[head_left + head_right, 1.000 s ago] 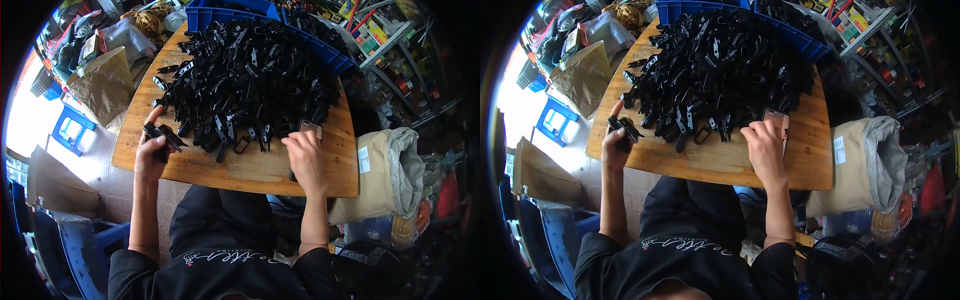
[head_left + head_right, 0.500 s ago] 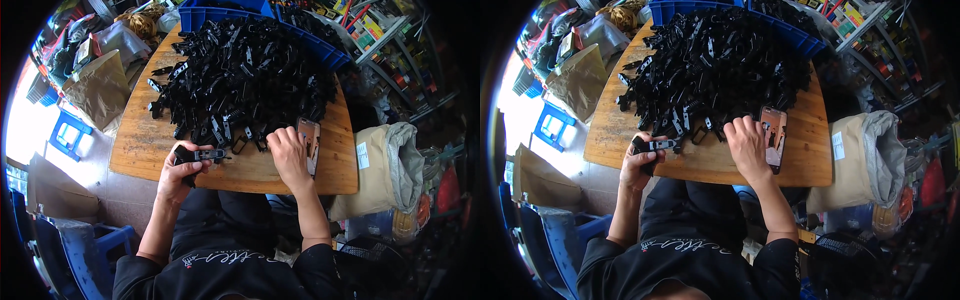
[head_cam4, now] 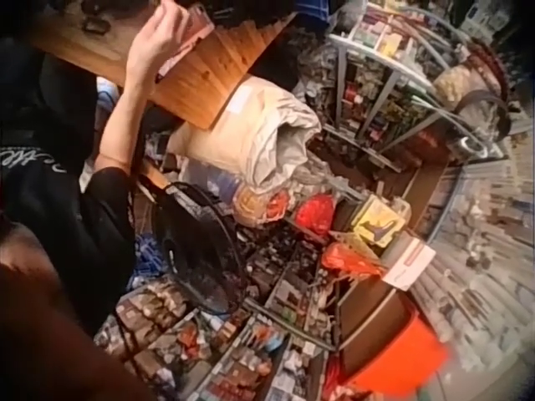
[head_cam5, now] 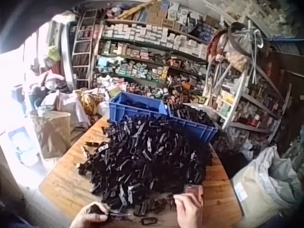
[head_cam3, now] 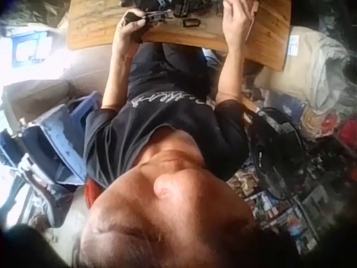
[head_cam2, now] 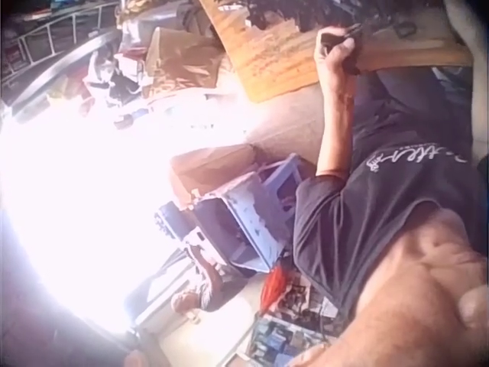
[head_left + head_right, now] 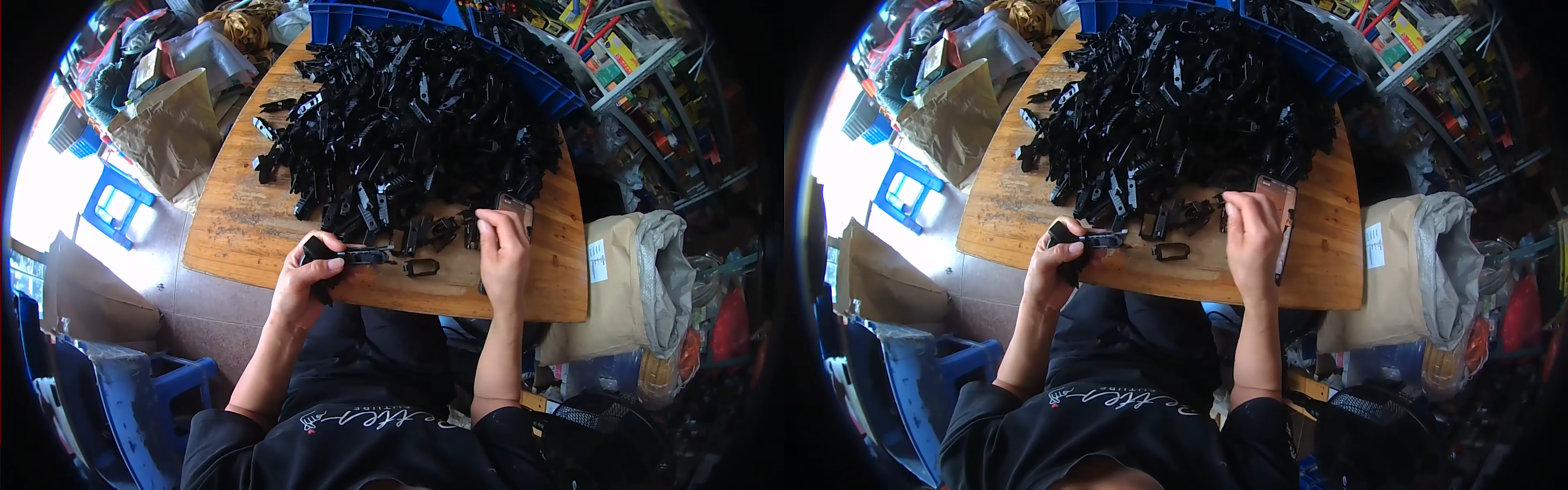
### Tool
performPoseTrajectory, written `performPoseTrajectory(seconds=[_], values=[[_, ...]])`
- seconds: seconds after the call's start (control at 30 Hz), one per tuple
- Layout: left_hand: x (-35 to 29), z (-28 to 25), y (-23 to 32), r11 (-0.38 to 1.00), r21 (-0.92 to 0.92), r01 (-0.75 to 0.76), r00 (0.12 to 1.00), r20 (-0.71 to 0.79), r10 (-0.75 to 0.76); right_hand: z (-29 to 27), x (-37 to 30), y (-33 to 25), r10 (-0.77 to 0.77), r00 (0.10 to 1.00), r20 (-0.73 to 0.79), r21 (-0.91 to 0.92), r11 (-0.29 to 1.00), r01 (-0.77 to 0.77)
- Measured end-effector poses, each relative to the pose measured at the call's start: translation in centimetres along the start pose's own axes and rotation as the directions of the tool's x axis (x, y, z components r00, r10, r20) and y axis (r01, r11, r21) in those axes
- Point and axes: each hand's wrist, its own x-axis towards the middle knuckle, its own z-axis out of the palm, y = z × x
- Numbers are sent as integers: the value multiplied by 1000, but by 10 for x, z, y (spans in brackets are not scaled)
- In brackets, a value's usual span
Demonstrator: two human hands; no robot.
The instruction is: Assembling and inspecting small black plastic buckle components at a workstation.
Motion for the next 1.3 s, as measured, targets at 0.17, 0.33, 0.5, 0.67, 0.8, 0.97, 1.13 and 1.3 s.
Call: performPoseTrajectory(seconds=[0.17, 0.33, 0.5, 0.67, 0.8, 0.97, 1.13, 1.3], values=[[-3, 5, 0, 999, 37, -2, 999, -39, 3, -5, -7, -9, -34, 968, 249, -43, 998, 46], [-9, 8, -3, 991, 130, 22, 999, -40, -17, 24, -13, -19, 61, 959, 275, -231, 973, 4], [-14, 16, -4, 987, 149, 66, 998, -20, -64, 19, -14, -17, 39, 998, 58, -160, 987, -29], [-13, 30, -15, 958, 257, 124, 986, 72, -147, 9, -21, -29, 101, 994, 48, -61, 993, -98], [1, 39, -40, 759, 634, -149, 953, 296, -60, 2, -37, -30, 163, 987, 6, 174, 972, -161], [18, 49, -38, 458, 870, -179, 984, 153, 95, -9, -62, -26, 326, 939, -106, 359, 893, -269], [18, 40, -23, 677, 714, -180, 975, 38, 219, 0, -65, -27, 266, 960, -87, 193, 950, -246], [7, 33, -9, 942, 337, 2, 996, -86, 28, -4, -48, -23, 37, 998, -58, -326, 944, -54]])
